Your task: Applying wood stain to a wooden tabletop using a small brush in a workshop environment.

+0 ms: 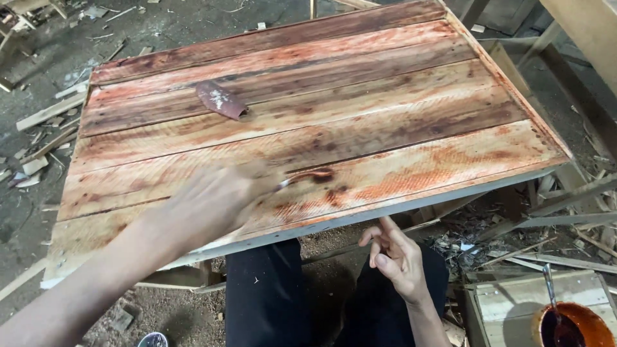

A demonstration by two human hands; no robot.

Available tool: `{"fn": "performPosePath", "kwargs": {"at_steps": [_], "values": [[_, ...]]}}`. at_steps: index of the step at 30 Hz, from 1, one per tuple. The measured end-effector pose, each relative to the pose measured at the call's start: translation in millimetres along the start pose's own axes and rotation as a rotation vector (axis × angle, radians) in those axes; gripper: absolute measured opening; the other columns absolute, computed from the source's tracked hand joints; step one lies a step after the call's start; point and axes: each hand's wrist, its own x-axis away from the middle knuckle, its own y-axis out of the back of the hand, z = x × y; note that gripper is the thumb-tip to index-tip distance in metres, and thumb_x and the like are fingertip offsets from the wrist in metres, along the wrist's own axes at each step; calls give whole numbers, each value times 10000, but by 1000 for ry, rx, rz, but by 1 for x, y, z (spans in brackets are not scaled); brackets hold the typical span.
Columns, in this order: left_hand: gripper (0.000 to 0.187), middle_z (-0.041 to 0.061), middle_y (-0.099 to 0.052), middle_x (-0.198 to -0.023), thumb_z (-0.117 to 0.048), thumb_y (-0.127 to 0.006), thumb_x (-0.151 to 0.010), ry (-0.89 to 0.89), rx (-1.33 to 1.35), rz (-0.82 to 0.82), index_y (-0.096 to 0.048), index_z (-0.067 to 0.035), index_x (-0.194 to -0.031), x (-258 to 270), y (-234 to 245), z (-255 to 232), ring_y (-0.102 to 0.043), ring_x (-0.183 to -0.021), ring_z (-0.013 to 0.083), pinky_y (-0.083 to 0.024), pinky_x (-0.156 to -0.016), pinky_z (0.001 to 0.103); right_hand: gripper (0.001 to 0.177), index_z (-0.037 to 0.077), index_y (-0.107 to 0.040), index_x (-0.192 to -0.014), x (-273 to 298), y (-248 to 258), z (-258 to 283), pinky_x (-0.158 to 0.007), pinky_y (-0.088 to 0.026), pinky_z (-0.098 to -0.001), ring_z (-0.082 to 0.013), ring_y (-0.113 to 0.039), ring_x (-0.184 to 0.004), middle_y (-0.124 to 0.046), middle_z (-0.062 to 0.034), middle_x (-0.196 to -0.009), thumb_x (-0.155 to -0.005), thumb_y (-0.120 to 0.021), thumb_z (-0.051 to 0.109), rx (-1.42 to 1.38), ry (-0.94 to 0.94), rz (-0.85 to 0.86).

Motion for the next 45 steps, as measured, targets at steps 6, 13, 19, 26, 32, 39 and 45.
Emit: {"fn": "performPosePath", "kwargs": {"at_steps": [6, 13, 19, 26, 32, 39, 45], "values": [[315, 97, -561, -985, 219, -598, -821, -231, -228, -120, -613, 28, -1070, -58, -50, -5, -606, -437, 160, -477, -286, 298, 693, 122, -364, -1585, 2, -15, -10, -653, -507, -257, -151, -543, -650, -647, -202, -1017, -988, -662, 308, -46, 56, -41], [275, 217, -607, -1110, 222, -490, -957, -261, -123, -84, -591, 121, -1192, -117, -68, -32, -638, -536, 192, -613, -562, 303, 634, 155, -419, -1564, 0, -1, -13, -645, -515, -264, -156, -544, -648, -663, -221, -1028, -1002, -660, 326, -77, 96, -37], [361, 62, -616, -978, 90, -571, -927, -65, -107, 77, -609, -62, -1252, -12, -6, -14, -661, -493, 198, -523, -351, 370, 662, 130, -391, -1574, -5, 0, 0, -650, -505, -252, -155, -602, -723, -663, -231, -1041, -1006, -652, 348, -64, 71, 19], [359, 136, -628, -1016, 240, -530, -852, -255, -129, -55, -638, 34, -1125, -98, -52, -33, -610, -464, 160, -489, -319, 271, 648, 173, -391, -1579, -1, -9, -8, -648, -518, -258, -141, -546, -653, -660, -220, -1042, -1010, -663, 323, -78, 91, -23], [289, 184, -647, -995, 224, -526, -898, -269, -116, -107, -591, 64, -1129, -96, -52, -37, -661, -533, 247, -530, -410, 369, 635, 143, -432, -1558, -2, -2, -10, -623, -502, -264, -178, -572, -715, -655, -234, -1070, -1001, -673, 328, -109, 102, -29], [521, -11, -586, -1134, 108, -617, -739, 285, -59, 215, -523, -224, -1130, 85, -4, -9, -644, -559, 351, -416, -495, 542, 680, 112, -463, -1536, 5, 1, -12, -669, -464, -209, -154, -555, -641, -665, -297, -1071, -940, -698, 341, -130, 47, -49], [699, -33, -638, -1151, 48, -377, -948, 666, -241, 165, -342, -303, -1552, 236, -15, 17, -793, -436, 217, -754, -422, 369, 812, -5, -379, -1573, 9, 7, -18, -625, -480, -213, -161, -572, -652, -671, -292, -1098, -902, -643, 369, -51, 28, -39]]}}
